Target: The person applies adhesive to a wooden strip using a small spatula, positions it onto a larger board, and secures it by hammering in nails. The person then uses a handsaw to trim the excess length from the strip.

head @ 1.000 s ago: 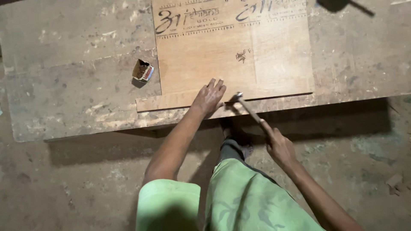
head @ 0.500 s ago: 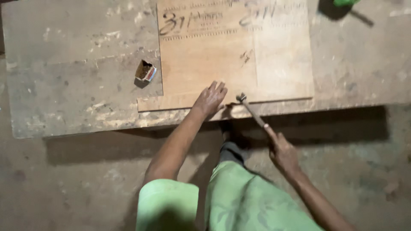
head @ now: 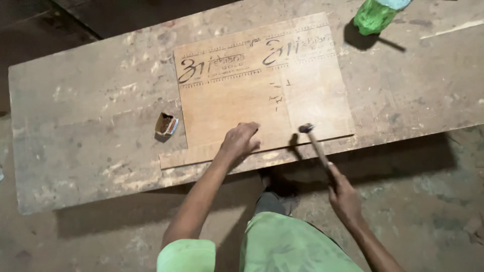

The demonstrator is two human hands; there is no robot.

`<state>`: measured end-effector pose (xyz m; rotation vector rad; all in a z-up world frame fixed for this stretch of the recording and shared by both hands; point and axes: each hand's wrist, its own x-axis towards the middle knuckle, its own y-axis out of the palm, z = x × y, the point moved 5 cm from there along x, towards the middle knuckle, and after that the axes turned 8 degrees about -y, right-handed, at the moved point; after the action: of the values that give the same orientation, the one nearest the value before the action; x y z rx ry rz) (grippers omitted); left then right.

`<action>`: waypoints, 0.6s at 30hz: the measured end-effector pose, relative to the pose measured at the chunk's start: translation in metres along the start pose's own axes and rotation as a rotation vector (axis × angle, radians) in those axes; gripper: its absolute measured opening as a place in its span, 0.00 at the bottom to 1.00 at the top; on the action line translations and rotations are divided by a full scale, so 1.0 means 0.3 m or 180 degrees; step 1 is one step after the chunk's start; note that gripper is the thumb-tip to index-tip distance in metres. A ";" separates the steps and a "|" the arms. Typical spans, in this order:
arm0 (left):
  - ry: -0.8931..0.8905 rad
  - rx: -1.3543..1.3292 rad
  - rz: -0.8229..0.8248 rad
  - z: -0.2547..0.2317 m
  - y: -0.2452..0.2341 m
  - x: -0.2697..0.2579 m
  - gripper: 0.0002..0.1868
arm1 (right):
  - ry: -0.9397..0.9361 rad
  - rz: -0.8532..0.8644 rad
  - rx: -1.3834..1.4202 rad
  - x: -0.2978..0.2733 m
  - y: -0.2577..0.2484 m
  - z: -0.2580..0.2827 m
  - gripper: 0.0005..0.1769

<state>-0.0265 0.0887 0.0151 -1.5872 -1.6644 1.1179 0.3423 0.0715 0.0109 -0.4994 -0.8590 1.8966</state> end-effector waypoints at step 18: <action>-0.0216 -0.0862 -0.0599 -0.081 -0.018 0.435 0.05 | 0.2194 -0.0558 0.0845 -0.125 -0.091 -0.126 0.32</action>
<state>-0.0251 0.2217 0.0135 -1.5258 -2.0341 0.8892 0.4006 0.0594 0.0050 -0.8141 -0.1866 1.4899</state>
